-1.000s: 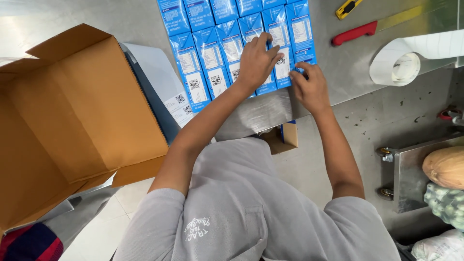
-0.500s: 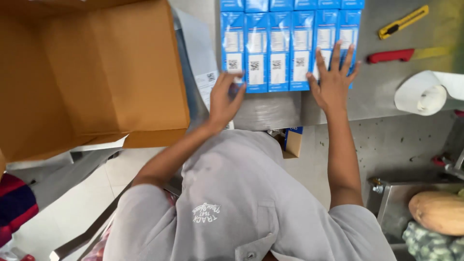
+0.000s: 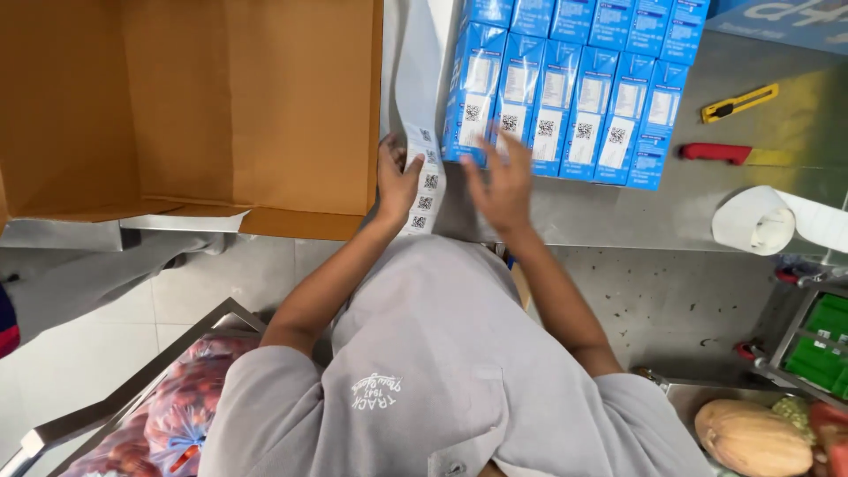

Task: The recorder packs small product boxes into a larger cardboard box and then applies QR code labels to the individual small boxes.

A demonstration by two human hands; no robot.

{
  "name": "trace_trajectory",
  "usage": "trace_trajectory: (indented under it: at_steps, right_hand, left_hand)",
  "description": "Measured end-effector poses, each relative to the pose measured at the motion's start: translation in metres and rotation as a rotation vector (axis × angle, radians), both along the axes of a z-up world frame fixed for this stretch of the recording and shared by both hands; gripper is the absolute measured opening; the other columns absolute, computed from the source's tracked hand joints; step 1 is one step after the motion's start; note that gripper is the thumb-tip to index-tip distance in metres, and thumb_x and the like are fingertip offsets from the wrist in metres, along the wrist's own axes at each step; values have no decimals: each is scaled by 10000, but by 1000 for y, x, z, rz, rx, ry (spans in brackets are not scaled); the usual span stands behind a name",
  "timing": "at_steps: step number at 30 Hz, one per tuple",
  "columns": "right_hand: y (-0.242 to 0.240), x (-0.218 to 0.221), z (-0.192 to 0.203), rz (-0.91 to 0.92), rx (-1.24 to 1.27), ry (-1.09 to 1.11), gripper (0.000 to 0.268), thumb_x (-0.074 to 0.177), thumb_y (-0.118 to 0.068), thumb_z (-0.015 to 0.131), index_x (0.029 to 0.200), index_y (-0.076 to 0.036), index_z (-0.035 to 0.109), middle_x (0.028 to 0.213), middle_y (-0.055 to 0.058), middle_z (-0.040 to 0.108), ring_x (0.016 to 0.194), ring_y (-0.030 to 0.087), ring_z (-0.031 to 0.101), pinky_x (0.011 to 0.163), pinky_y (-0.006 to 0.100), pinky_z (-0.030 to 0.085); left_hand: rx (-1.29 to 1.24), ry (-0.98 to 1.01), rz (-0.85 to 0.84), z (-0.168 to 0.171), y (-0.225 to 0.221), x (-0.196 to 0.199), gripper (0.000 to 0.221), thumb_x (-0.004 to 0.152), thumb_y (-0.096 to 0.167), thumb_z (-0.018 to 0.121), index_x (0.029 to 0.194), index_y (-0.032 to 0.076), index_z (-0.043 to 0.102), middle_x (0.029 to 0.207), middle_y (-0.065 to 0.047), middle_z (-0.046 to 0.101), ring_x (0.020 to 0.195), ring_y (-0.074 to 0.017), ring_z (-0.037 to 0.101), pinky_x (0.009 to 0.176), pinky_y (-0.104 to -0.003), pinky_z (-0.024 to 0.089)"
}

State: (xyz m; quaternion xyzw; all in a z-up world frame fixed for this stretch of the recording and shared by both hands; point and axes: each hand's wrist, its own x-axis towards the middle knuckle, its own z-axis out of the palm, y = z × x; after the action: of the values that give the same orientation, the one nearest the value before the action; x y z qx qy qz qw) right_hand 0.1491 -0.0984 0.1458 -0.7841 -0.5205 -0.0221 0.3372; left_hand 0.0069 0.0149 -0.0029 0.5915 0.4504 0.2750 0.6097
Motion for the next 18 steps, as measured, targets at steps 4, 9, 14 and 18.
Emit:
trace_trajectory:
  at_steps: [4,9,14,18]
  right_hand:
    - [20,-46,21,121,43,249,189,950,-93,780,1114,-8,746,1096,133,714,1003,299,693,870,388,555]
    - [28,-55,24,108,74,224,180,944,-29,758,1121,8,746,1047,125,715,935,289,688,806,381,556]
    - [27,-50,24,131,72,214,176,933,-39,774,1099,15,749,1025,130,723,907,288,695,784,386,561]
    - [24,-45,33,317,54,49,196,934,14,727,1122,69,719,1084,169,719,978,311,702,847,383,584]
  left_hand:
    - [-186,-323,-57,26,-6,-14,213,1005,-31,662,1206,-98,655,1085,-136,734,985,-145,687,881,-272,563]
    - [-155,-304,-74,72,-11,-26,214,955,-37,692,1166,-68,691,1049,-95,751,944,-107,697,845,-251,577]
    - [80,-135,-134,123,-4,-35,233,925,-19,735,1158,-27,726,1030,-122,762,897,-137,722,803,-264,586]
    - [286,-45,-204,136,-1,-39,224,917,-2,728,1142,-2,732,997,-162,752,833,-211,755,755,-297,598]
